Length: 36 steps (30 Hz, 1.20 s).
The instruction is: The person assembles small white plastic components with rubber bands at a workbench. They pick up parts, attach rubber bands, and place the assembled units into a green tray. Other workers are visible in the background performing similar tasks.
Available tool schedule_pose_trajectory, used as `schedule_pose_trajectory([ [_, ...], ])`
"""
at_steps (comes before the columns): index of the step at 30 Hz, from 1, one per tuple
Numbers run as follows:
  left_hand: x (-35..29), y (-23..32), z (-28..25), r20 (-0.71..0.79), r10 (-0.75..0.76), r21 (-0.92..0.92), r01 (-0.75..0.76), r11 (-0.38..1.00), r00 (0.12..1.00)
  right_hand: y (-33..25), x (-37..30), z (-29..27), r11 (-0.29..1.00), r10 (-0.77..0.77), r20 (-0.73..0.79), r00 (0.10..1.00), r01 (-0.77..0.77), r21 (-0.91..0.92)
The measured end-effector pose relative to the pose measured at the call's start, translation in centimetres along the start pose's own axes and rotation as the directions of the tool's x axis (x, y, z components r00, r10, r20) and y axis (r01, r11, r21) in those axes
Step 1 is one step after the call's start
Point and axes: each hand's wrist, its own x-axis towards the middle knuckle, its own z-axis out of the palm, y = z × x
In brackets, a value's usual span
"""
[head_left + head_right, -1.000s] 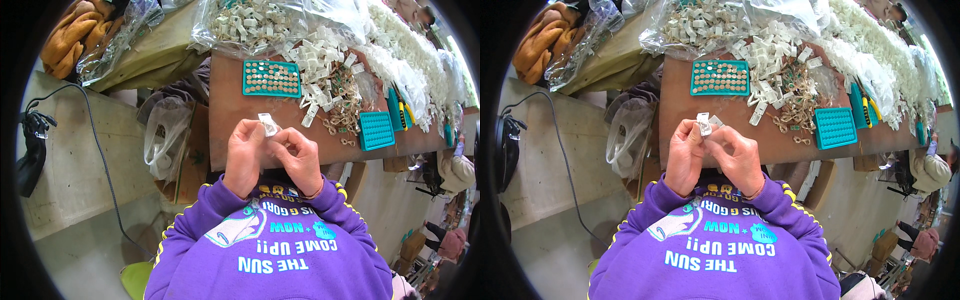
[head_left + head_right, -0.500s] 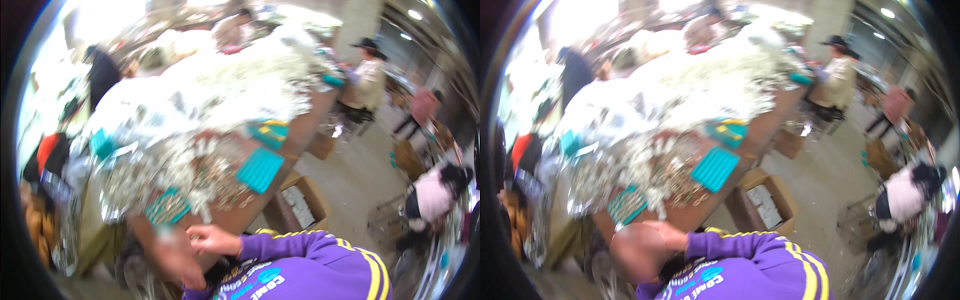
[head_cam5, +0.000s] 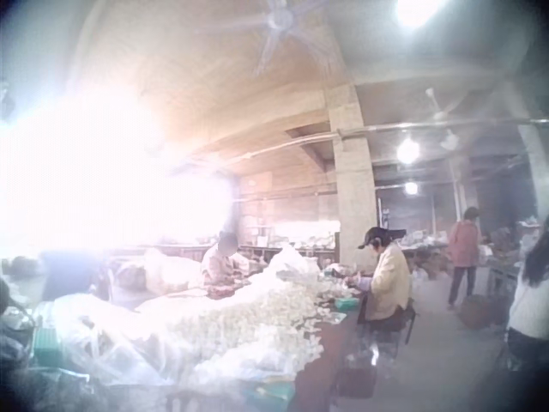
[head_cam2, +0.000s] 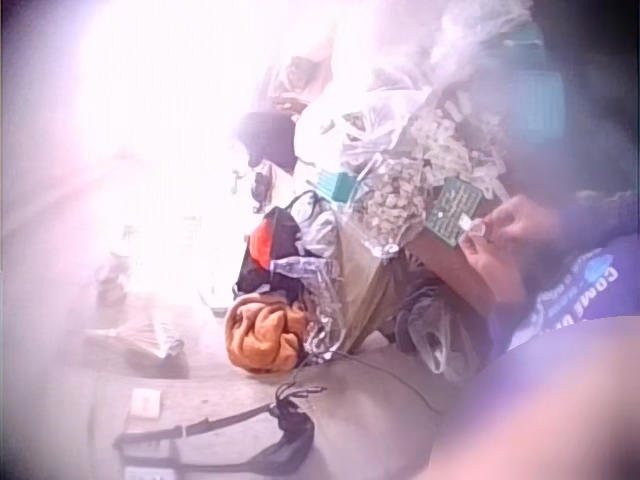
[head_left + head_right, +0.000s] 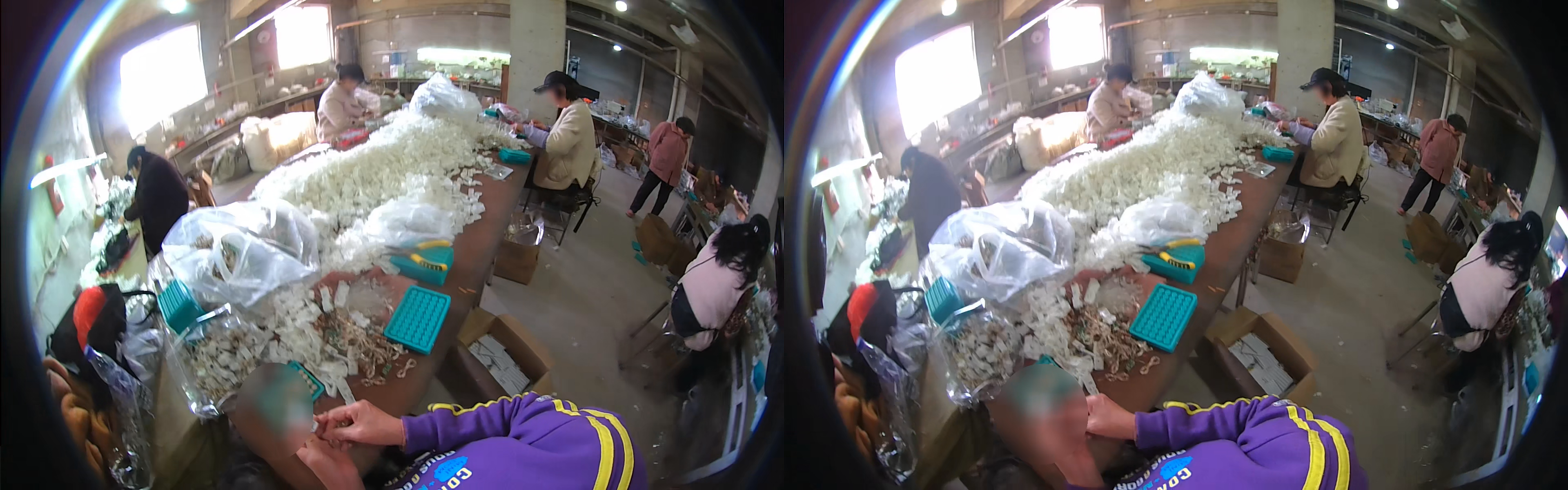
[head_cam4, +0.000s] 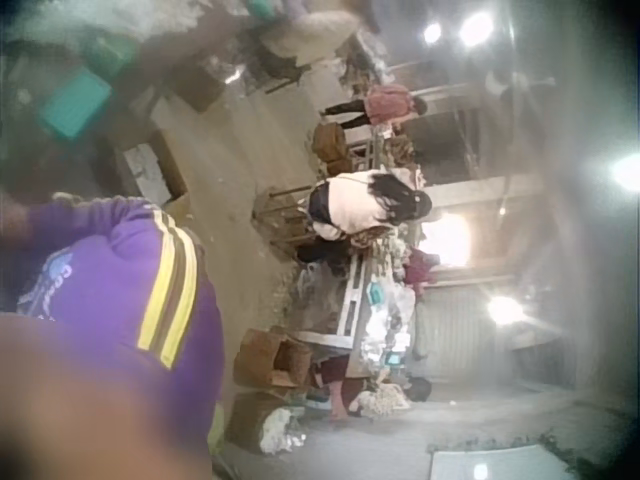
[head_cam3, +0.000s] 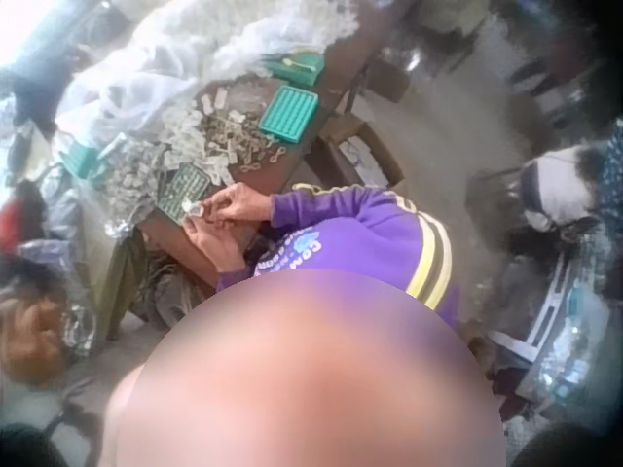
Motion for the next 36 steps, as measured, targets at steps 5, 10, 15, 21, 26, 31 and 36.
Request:
schedule_pose_trajectory([
  [5,0.6,-2.0,-0.9,-0.124,0.106,-0.021,-0.109,0.994,0.987,0.0,0.1,-0.7,0.996,-0.042,0.129,0.991,0.053,-0.078],
  [10,1.4,-1.6,-1.6,0.032,0.266,-0.028,-0.265,0.964,0.963,-1.6,1.1,-0.5,0.989,0.141,0.233,0.962,-0.125,-0.081],
  [15,1.6,-0.2,-1.9,0.085,0.556,0.485,-0.522,0.702,0.827,-3.4,1.2,-1.2,0.967,0.032,0.136,0.990,0.003,-0.253],
  [21,2.7,-1.3,-3.2,-0.143,0.342,-0.075,-0.355,0.932,0.929,-3.7,5.2,-2.7,0.957,-0.276,-0.164,0.947,0.255,-0.138],
  [26,2.8,-1.9,-4.3,-0.053,0.220,-0.271,-0.226,0.936,0.974,-2.7,10.4,-2.4,0.967,-0.202,-0.385,0.901,0.247,0.069],
  [31,3.1,-1.7,-3.9,-0.024,0.147,-0.336,-0.146,0.930,0.989,-0.8,12.9,-3.3,0.483,-0.536,0.010,0.844,0.316,-0.817],
  [36,2.8,-1.7,-4.2,-0.021,0.122,-0.387,-0.121,0.914,0.992,0.7,13.5,-4.7,-0.041,-0.477,0.329,0.815,0.354,-0.934],
])
